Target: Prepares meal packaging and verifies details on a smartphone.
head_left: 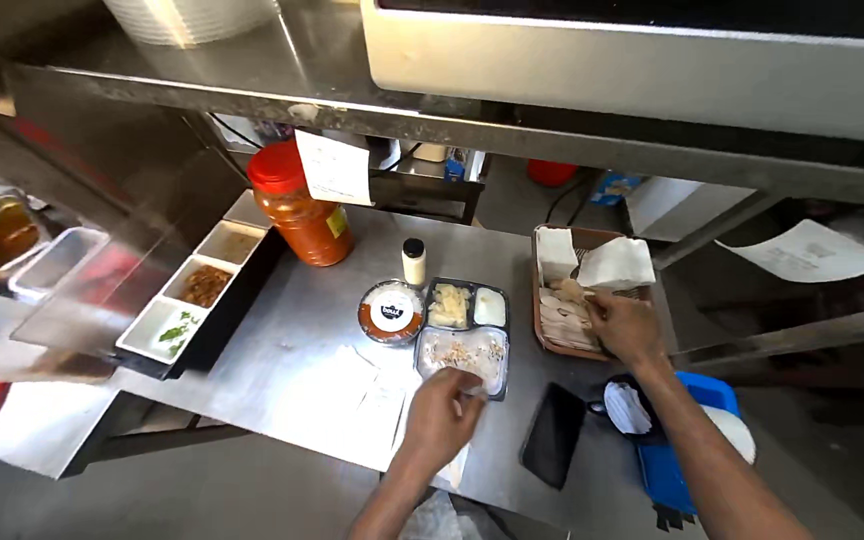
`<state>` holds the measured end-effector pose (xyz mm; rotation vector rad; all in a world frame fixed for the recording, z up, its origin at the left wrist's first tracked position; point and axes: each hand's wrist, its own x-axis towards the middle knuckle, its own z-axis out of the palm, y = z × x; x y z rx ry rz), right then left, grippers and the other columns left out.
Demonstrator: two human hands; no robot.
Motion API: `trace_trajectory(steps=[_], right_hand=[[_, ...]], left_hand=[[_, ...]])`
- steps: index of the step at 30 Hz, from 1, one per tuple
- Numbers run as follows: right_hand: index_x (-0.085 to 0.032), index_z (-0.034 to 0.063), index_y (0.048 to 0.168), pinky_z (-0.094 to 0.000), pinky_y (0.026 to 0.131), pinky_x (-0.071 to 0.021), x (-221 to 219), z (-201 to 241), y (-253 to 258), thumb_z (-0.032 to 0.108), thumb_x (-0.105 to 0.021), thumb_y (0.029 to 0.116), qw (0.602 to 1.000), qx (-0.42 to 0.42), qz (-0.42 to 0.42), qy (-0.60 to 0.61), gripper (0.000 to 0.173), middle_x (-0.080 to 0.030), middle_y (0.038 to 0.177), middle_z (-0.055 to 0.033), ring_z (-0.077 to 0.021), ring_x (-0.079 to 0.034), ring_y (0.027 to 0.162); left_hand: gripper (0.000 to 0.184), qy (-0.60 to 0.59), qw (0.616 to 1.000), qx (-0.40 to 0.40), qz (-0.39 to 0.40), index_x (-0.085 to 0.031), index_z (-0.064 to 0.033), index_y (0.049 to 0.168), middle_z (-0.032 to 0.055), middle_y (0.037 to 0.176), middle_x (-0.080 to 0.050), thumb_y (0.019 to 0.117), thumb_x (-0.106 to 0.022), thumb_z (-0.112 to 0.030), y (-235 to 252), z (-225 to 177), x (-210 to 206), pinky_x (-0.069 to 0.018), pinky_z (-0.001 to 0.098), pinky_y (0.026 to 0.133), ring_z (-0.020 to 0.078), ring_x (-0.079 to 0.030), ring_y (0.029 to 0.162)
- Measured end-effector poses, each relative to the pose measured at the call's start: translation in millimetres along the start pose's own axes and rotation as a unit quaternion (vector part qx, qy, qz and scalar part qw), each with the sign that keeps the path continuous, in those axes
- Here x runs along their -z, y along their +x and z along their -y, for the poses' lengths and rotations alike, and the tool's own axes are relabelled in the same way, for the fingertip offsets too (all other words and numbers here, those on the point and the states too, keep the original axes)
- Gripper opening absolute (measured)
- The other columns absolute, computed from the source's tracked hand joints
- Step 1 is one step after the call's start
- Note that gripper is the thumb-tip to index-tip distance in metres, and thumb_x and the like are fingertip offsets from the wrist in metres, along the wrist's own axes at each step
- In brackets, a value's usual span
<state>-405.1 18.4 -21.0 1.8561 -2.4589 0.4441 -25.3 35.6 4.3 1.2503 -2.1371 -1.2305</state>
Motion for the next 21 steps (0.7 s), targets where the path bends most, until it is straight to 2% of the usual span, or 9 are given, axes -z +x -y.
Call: trace_trajectory(steps=[2,3,5,7,9,11,13,15,21], right_hand=[[-0.078,0.0089,0.098,-0.0653,0.078,-0.0528,-0.1,1.1,-3.3,0.023,-0.068,0.0973,0.999,0.006,-0.033,-0.006,0.017,-0.074,0.087,-0.0149,-0.0378,-0.071,0.083],[-0.078,0.0082,0.098,-0.0654,0.083,-0.0516,0.9,1.1,-6.5,0.023,-0.068,0.0969,0.999,0.005,-0.043,0.001,0.018,-0.074,0.090,-0.0154,-0.0385,-0.071,0.088],[-0.076,0.0071,0.104,-0.0643,0.086,-0.0523,6.2,3.8,-13.0,0.025,-0.066,0.0974,0.997,-0.016,-0.055,0.048,0.021,-0.074,0.098,-0.0156,-0.0373,-0.070,0.094],[-0.073,0.0066,0.111,-0.0578,0.078,-0.0578,23.5,13.0,-23.7,0.026,-0.065,0.1004,0.983,-0.081,-0.032,0.159,0.023,-0.073,0.098,-0.0140,-0.0311,-0.071,0.087],[-0.071,0.0061,0.111,-0.0459,0.064,-0.0593,44.5,27.7,-34.7,0.023,-0.069,0.0995,0.938,-0.132,0.000,0.322,0.020,-0.072,0.089,-0.0112,-0.0238,-0.068,0.069],[-0.072,0.0035,0.105,-0.0418,0.064,-0.0608,60.4,54.0,-45.8,0.016,-0.074,0.0950,0.887,-0.154,0.027,0.435,0.016,-0.073,0.085,-0.0104,-0.0216,-0.069,0.068],[-0.072,0.0000,0.100,-0.0404,0.065,-0.0617,61.6,82.6,-62.3,0.011,-0.078,0.0896,0.849,-0.164,0.057,0.499,0.016,-0.072,0.082,-0.0114,-0.0225,-0.069,0.068],[-0.071,-0.0029,0.098,-0.0370,0.063,-0.0609,45.3,113.5,-83.5,0.008,-0.079,0.0867,0.813,-0.183,0.083,0.546,0.017,-0.072,0.080,-0.0121,-0.0214,-0.068,0.066],[-0.072,-0.0034,0.097,-0.0315,0.058,-0.0587,-23.4,216.4,-131.0,0.008,-0.079,0.0865,0.726,-0.210,0.211,0.620,0.017,-0.072,0.079,-0.0102,-0.0161,-0.067,0.062]], left_hand=[[0.035,0.019,0.995,-0.004,0.094,-0.071,-0.0159,0.126,0.0052,0.121,-0.070,0.0991,-0.063,-0.037,24.5,-21.1,-11.9,-0.0575,0.0396,0.093,0.0176,-0.069,0.101],[0.037,0.027,0.993,-0.010,0.117,-0.070,-0.0170,0.128,0.0053,0.123,-0.069,0.0987,-0.063,-0.038,36.7,-29.9,-17.9,-0.0567,0.0414,0.095,0.0189,-0.069,0.103],[0.039,-0.004,0.994,-0.026,0.107,-0.070,-0.0163,0.129,0.0068,0.123,-0.070,0.0974,-0.066,-0.039,61.6,-40.8,-31.7,-0.0563,0.0436,0.095,0.0210,-0.069,0.105],[0.044,-0.064,0.994,-0.026,0.083,-0.066,-0.0135,0.134,0.0100,0.125,-0.069,0.0988,-0.065,-0.041,86.5,-48.9,-48.0,-0.0560,0.0460,0.098,0.0235,-0.068,0.109],[0.050,-0.145,0.986,-0.009,0.081,-0.059,-0.0113,0.143,0.0115,0.130,-0.066,0.1019,-0.062,-0.039,105.8,-57.4,-61.3,-0.0548,0.0469,0.099,0.0238,-0.067,0.111],[0.045,-0.233,0.970,0.019,0.069,-0.061,-0.0125,0.141,0.0082,0.125,-0.070,0.1036,-0.060,-0.038,112.2,-63.4,-69.9,-0.0584,0.0435,0.092,0.0196,-0.070,0.102],[0.033,-0.313,0.948,0.038,0.034,-0.073,-0.0082,0.121,0.0074,0.101,-0.075,0.1025,-0.063,-0.034,102.5,-63.2,-72.9,-0.0610,0.0387,0.079,0.0171,-0.072,0.085],[0.025,-0.362,0.930,0.058,0.000,-0.077,-0.0038,0.104,0.0070,0.086,-0.074,0.1017,-0.065,-0.026,77.0,-48.4,-63.9,-0.0597,0.0352,0.073,0.0151,-0.070,0.076],[0.027,-0.392,0.905,0.151,-0.069,-0.074,0.0017,0.112,0.0108,0.094,-0.075,0.1030,-0.062,-0.020,-22.2,50.6,5.5,-0.0607,0.0336,0.069,0.0174,-0.071,0.077]])
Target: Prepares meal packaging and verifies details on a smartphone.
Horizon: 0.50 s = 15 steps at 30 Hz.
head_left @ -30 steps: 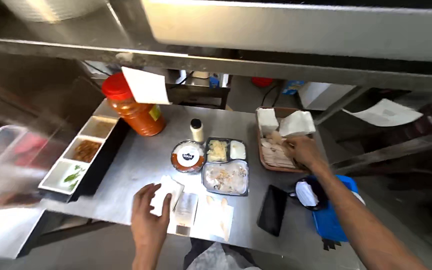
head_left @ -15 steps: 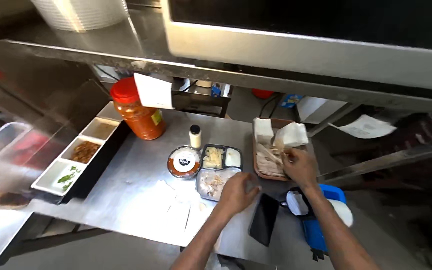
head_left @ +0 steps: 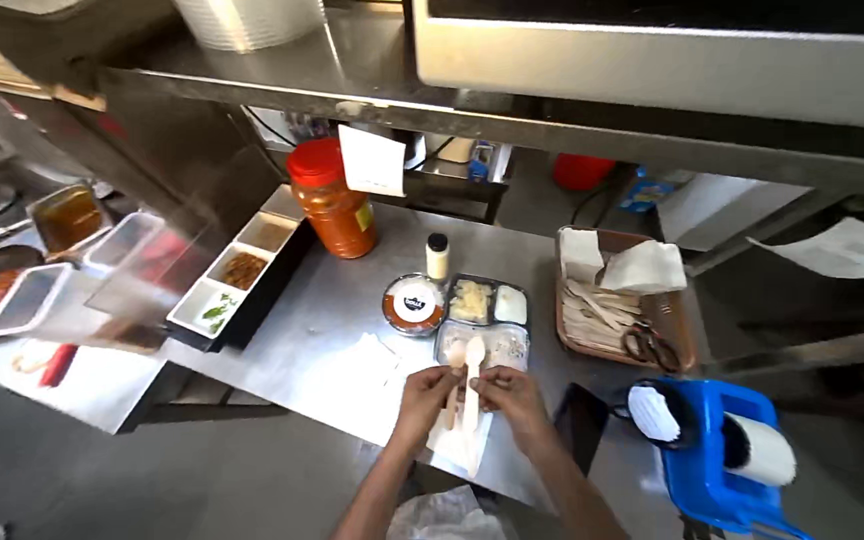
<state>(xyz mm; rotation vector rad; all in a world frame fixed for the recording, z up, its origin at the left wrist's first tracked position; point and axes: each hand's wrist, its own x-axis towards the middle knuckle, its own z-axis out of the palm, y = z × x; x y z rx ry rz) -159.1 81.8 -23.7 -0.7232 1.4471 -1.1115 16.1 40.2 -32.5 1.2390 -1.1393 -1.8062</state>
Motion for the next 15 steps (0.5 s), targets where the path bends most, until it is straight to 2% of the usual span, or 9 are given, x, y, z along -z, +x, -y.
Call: trace_trajectory(steps=[2,4,6,8,9,11,13,15], right_hand=[[-0.072,-0.0026,0.097,-0.0308,0.057,-0.0577,-42.4,-12.3,5.5,0.009,-0.078,0.0872,0.999,-0.019,0.032,0.000,0.017,-0.072,0.078,-0.0091,-0.0156,-0.066,0.061],[-0.072,-0.0030,0.099,-0.0319,0.057,-0.0585,-84.6,-21.9,17.3,0.011,-0.080,0.0866,0.998,-0.038,0.046,0.002,0.020,-0.072,0.078,-0.0103,-0.0172,-0.067,0.061],[-0.071,-0.0023,0.108,-0.0348,0.063,-0.0623,-121.0,-28.2,32.7,0.015,-0.082,0.0866,0.997,-0.063,0.037,-0.022,0.029,-0.074,0.087,-0.0117,-0.0195,-0.072,0.068],[-0.073,0.0029,0.113,-0.0361,0.071,-0.0642,-138.0,-42.0,38.2,0.024,-0.082,0.0871,0.991,-0.059,-0.008,-0.117,0.035,-0.077,0.094,-0.0073,-0.0172,-0.074,0.075],[-0.074,0.0063,0.113,-0.0359,0.074,-0.0640,-141.6,-48.5,34.0,0.028,-0.079,0.0887,0.987,-0.042,-0.024,-0.156,0.033,-0.077,0.095,-0.0041,-0.0149,-0.074,0.077],[-0.074,0.0087,0.116,-0.0339,0.071,-0.0626,-143.9,-50.8,12.6,0.029,-0.073,0.0947,0.989,-0.016,0.002,-0.145,0.029,-0.077,0.099,-0.0029,-0.0137,-0.073,0.078],[-0.071,0.0057,0.123,-0.0335,0.069,-0.0617,-144.2,-50.0,-20.9,0.027,-0.069,0.0970,0.993,-0.023,0.061,-0.102,0.034,-0.075,0.102,-0.0056,-0.0146,-0.072,0.080],[-0.074,0.0014,0.105,-0.0310,0.064,-0.0592,-130.7,-43.9,-43.6,0.024,-0.074,0.0934,0.996,-0.010,0.036,-0.082,0.025,-0.073,0.084,-0.0048,-0.0124,-0.068,0.068]], left_hand=[[0.026,-0.009,0.999,0.007,-0.043,-0.072,0.0043,0.115,0.0138,0.095,-0.076,0.1030,-0.062,-0.016,-12.8,1.6,45.6,-0.0624,0.0351,0.070,0.0204,-0.073,0.077],[0.024,0.032,0.993,-0.012,-0.114,-0.073,0.0032,0.113,0.0137,0.096,-0.076,0.1027,-0.062,-0.015,-20.4,1.4,90.0,-0.0630,0.0358,0.068,0.0212,-0.073,0.075],[0.024,0.110,0.977,-0.030,-0.181,-0.075,-0.0008,0.110,0.0112,0.095,-0.075,0.1013,-0.064,-0.020,-17.8,4.0,135.2,-0.0623,0.0371,0.067,0.0202,-0.072,0.075],[0.024,0.163,0.966,-0.009,-0.202,-0.077,-0.0056,0.109,0.0100,0.098,-0.072,0.0991,-0.068,-0.026,-15.4,8.7,167.5,-0.0608,0.0402,0.071,0.0204,-0.070,0.078],[0.024,0.173,0.966,-0.003,-0.194,-0.078,-0.0067,0.107,0.0088,0.095,-0.073,0.0985,-0.069,-0.028,-15.3,7.9,176.0,-0.0601,0.0394,0.069,0.0194,-0.069,0.075],[0.023,0.155,0.978,-0.012,-0.142,-0.079,-0.0061,0.106,0.0055,0.085,-0.073,0.0992,-0.068,-0.026,-17.8,2.2,171.6,-0.0565,0.0333,0.061,0.0147,-0.065,0.065],[0.022,0.107,0.992,0.008,-0.059,-0.078,-0.0046,0.107,0.0054,0.092,-0.075,0.1007,-0.065,-0.021,-29.7,4.2,148.8,-0.0548,0.0294,0.061,0.0124,-0.065,0.069],[0.022,0.074,0.996,0.039,0.008,-0.077,-0.0052,0.108,0.0053,0.107,-0.076,0.1010,-0.063,-0.021,-35.1,9.3,112.8,-0.0524,0.0269,0.061,0.0104,-0.067,0.076]])
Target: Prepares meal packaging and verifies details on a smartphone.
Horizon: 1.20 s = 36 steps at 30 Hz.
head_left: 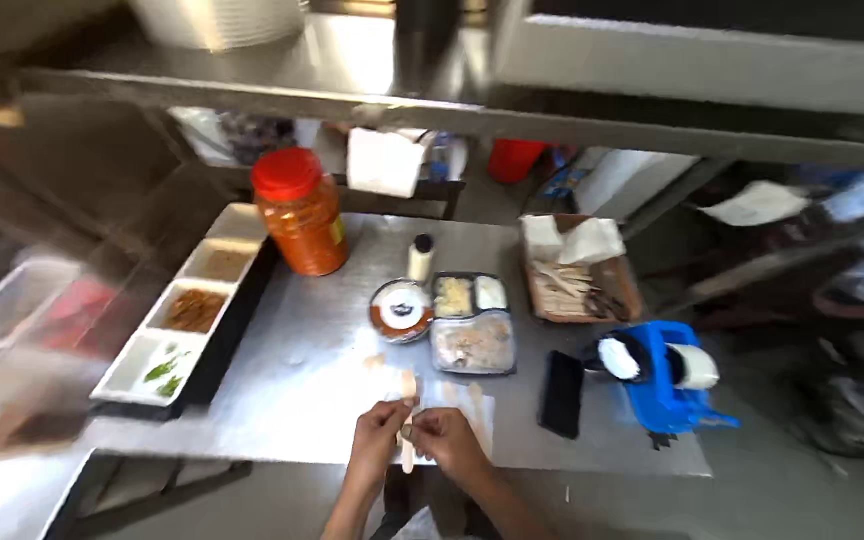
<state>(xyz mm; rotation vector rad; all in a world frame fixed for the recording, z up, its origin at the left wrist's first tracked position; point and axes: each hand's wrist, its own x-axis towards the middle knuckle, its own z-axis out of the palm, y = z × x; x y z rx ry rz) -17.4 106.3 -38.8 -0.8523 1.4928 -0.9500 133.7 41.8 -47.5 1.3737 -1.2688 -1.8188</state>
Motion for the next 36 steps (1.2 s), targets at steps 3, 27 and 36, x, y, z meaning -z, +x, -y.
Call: trace_trajectory(steps=[3,27,36], right_hand=[[-0.073,-0.0015,0.102,-0.0326,0.064,-0.0583,64.8,31.7,-7.9,0.017,-0.070,0.0941,0.994,0.019,-0.111,-0.011,0.020,-0.071,0.082,-0.0068,-0.0132,-0.066,0.067],[-0.074,0.0065,0.106,-0.0693,0.082,-0.0515,365.2,-21.3,-21.7,0.017,-0.080,0.0846,0.806,-0.067,-0.331,-0.485,0.025,-0.071,0.103,-0.0233,-0.0470,-0.066,0.100],[-0.079,0.0096,0.111,-0.0659,0.100,-0.0460,372.4,-22.5,-48.0,0.016,-0.064,0.1003,0.820,0.007,-0.329,-0.468,0.020,-0.068,0.118,-0.0211,-0.0451,-0.060,0.115]], left_hand=[[0.031,-0.013,0.999,-0.005,0.044,-0.074,-0.0077,0.121,0.0038,0.107,-0.073,0.1032,-0.060,-0.028,0.0,-10.8,-42.3,-0.0459,0.0238,0.053,0.0078,-0.058,0.066],[0.033,0.274,0.956,-0.060,0.080,-0.071,-0.0138,0.125,-0.0006,0.099,-0.075,0.0954,-0.071,-0.027,-76.8,37.4,-114.5,-0.0603,0.0315,0.070,0.0107,-0.070,0.077],[0.039,0.316,0.944,-0.042,0.080,-0.070,-0.0157,0.127,-0.0023,0.101,-0.074,0.0953,-0.069,-0.038,-60.1,32.4,-52.1,-0.0604,0.0316,0.073,0.0101,-0.070,0.079]])
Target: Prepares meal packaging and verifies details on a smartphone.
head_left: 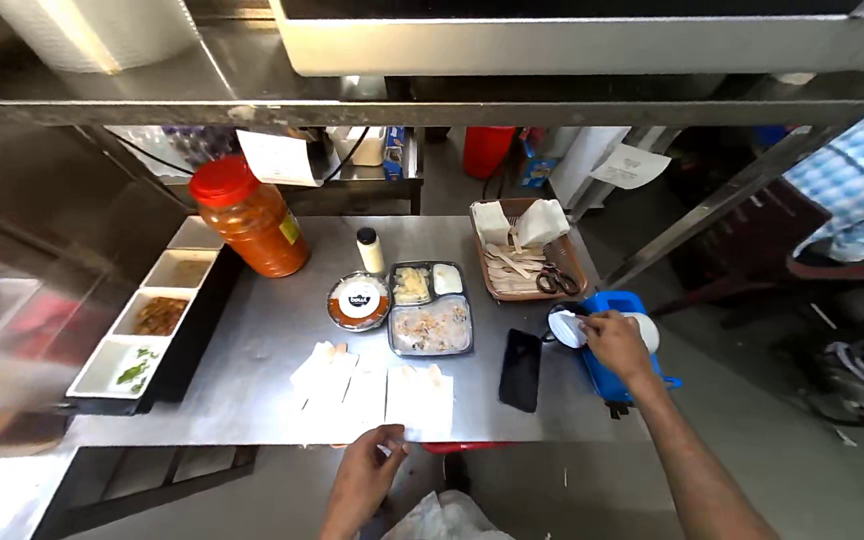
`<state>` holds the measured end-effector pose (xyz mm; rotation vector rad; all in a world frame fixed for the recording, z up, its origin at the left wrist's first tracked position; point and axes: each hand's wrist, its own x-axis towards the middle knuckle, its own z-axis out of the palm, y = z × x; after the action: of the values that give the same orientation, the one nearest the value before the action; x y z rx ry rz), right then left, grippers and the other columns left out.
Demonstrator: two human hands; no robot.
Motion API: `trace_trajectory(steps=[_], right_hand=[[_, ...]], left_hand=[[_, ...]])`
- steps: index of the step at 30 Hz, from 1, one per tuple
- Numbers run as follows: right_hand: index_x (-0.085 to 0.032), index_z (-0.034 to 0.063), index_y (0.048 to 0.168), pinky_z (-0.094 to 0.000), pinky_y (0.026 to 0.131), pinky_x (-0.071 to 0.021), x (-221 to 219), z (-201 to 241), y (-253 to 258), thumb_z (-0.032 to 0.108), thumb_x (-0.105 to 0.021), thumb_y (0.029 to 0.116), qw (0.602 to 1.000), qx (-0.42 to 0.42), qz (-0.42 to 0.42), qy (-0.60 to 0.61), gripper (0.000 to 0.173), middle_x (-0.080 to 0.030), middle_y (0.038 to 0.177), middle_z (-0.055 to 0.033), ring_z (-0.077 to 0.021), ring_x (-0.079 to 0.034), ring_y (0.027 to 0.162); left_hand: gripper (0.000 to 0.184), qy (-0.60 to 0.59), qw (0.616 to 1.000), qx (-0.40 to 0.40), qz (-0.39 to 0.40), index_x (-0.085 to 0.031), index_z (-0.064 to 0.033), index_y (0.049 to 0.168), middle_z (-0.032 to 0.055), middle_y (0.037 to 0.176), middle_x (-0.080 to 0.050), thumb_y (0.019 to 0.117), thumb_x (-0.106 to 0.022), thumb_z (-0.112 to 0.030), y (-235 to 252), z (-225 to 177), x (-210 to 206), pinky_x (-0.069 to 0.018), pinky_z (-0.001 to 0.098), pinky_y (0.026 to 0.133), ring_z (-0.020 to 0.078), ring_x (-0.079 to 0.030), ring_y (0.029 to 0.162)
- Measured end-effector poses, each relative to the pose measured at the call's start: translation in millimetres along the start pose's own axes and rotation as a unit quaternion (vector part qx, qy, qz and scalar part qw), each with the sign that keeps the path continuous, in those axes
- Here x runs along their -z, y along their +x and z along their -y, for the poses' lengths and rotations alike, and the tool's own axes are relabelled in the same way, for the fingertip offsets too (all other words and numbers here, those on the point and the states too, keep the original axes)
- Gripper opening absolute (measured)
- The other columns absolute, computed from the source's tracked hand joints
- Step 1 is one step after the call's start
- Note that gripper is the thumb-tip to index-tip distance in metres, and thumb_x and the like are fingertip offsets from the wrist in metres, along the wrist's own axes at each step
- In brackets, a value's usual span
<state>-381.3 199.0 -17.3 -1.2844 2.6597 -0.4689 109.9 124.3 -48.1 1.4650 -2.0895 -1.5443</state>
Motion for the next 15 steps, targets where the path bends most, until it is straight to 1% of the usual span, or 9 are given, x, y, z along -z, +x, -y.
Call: trace_trajectory(steps=[2,4,6,8,10,11,13,14,15], right_hand=[[-0.078,0.0051,0.110,-0.0677,0.094,-0.0492,10.4,14.8,-15.6,0.013,-0.064,0.0999,0.998,0.002,-0.061,0.013,0.019,-0.068,0.112,-0.0248,-0.0468,-0.063,0.108],[-0.075,0.0016,0.109,-0.0647,0.083,-0.0531,17.9,55.6,-31.9,0.016,-0.068,0.0984,0.993,0.018,-0.090,0.068,0.019,-0.071,0.100,-0.0224,-0.0404,-0.068,0.091],[-0.072,0.0002,0.111,-0.0535,0.074,-0.0572,4.7,118.6,-58.2,0.016,-0.073,0.0947,0.983,0.045,-0.018,0.175,0.022,-0.071,0.091,-0.0163,-0.0292,-0.068,0.079],[-0.072,0.0014,0.107,-0.0440,0.075,-0.0603,-31.8,196.6,-82.5,0.018,-0.075,0.0914,0.951,0.063,0.108,0.281,0.023,-0.073,0.090,-0.0106,-0.0212,-0.070,0.079],[-0.073,0.0020,0.104,-0.0387,0.073,-0.0620,-81.9,266.1,-92.9,0.021,-0.078,0.0891,0.912,0.053,0.202,0.353,0.024,-0.074,0.089,-0.0080,-0.0179,-0.071,0.076],[-0.073,0.0011,0.105,-0.0390,0.070,-0.0612,-104.9,292.9,-90.5,0.021,-0.079,0.0881,0.905,0.020,0.223,0.361,0.027,-0.073,0.088,-0.0087,-0.0186,-0.070,0.073],[-0.072,0.0020,0.112,-0.0407,0.064,-0.0602,-147.5,326.2,-77.6,0.023,-0.083,0.0858,0.919,-0.049,0.210,0.330,0.035,-0.074,0.084,-0.0098,-0.0204,-0.069,0.066],[-0.072,0.0052,0.116,-0.0421,0.064,-0.0606,-163.7,335.1,-71.6,0.026,-0.083,0.0855,0.937,-0.067,0.190,0.285,0.038,-0.074,0.083,-0.0087,-0.0208,-0.070,0.066],[-0.073,0.0093,0.120,-0.0465,0.071,-0.0608,-171.2,340.4,-68.2,0.029,-0.082,0.0850,0.957,-0.071,0.169,0.225,0.041,-0.075,0.086,-0.0076,-0.0223,-0.072,0.071]], left_hand=[[0.037,-0.001,1.000,-0.008,-0.009,-0.070,-0.0157,0.127,-0.0025,0.103,-0.074,0.0959,-0.068,-0.037,-1.4,4.8,18.1,-0.0603,0.0314,0.074,0.0098,-0.070,0.081],[0.034,-0.022,0.998,-0.025,-0.048,-0.071,-0.0166,0.126,-0.0033,0.103,-0.075,0.0969,-0.068,-0.035,-2.0,14.2,36.0,-0.0605,0.0300,0.074,0.0083,-0.070,0.083],[0.033,-0.058,0.993,-0.024,-0.098,-0.071,-0.0156,0.125,-0.0031,0.099,-0.074,0.0973,-0.067,-0.034,-3.0,30.3,51.1,-0.0607,0.0293,0.073,0.0084,-0.070,0.081],[0.037,-0.116,0.982,-0.012,-0.146,-0.070,-0.0117,0.127,-0.0004,0.096,-0.074,0.0980,-0.067,-0.035,3.7,46.5,65.4,-0.0617,0.0312,0.072,0.0108,-0.070,0.078],[0.046,-0.170,0.971,0.007,-0.170,-0.065,-0.0088,0.134,0.0052,0.106,-0.073,0.0987,-0.067,-0.038,17.0,56.2,79.9,-0.0632,0.0362,0.072,0.0155,-0.071,0.080],[0.051,-0.170,0.969,0.017,-0.180,-0.062,-0.0089,0.138,0.0069,0.112,-0.071,0.0980,-0.067,-0.041,25.9,58.1,86.8,-0.0638,0.0378,0.072,0.0168,-0.071,0.081],[0.055,-0.116,0.972,0.017,-0.205,-0.061,-0.0107,0.139,0.0074,0.115,-0.069,0.0960,-0.068,-0.044,42.9,60.5,101.2,-0.0630,0.0375,0.072,0.0166,-0.070,0.082],[0.054,-0.075,0.974,0.012,-0.214,-0.062,-0.0115,0.138,0.0075,0.115,-0.069,0.0953,-0.069,-0.044,49.8,62.4,108.9,-0.0611,0.0370,0.074,0.0166,-0.069,0.084],[0.053,-0.034,0.976,0.007,-0.215,-0.063,-0.0124,0.137,0.0074,0.116,-0.068,0.0948,-0.069,-0.043,54.4,65.0,115.3,-0.0601,0.0365,0.075,0.0166,-0.068,0.085]])
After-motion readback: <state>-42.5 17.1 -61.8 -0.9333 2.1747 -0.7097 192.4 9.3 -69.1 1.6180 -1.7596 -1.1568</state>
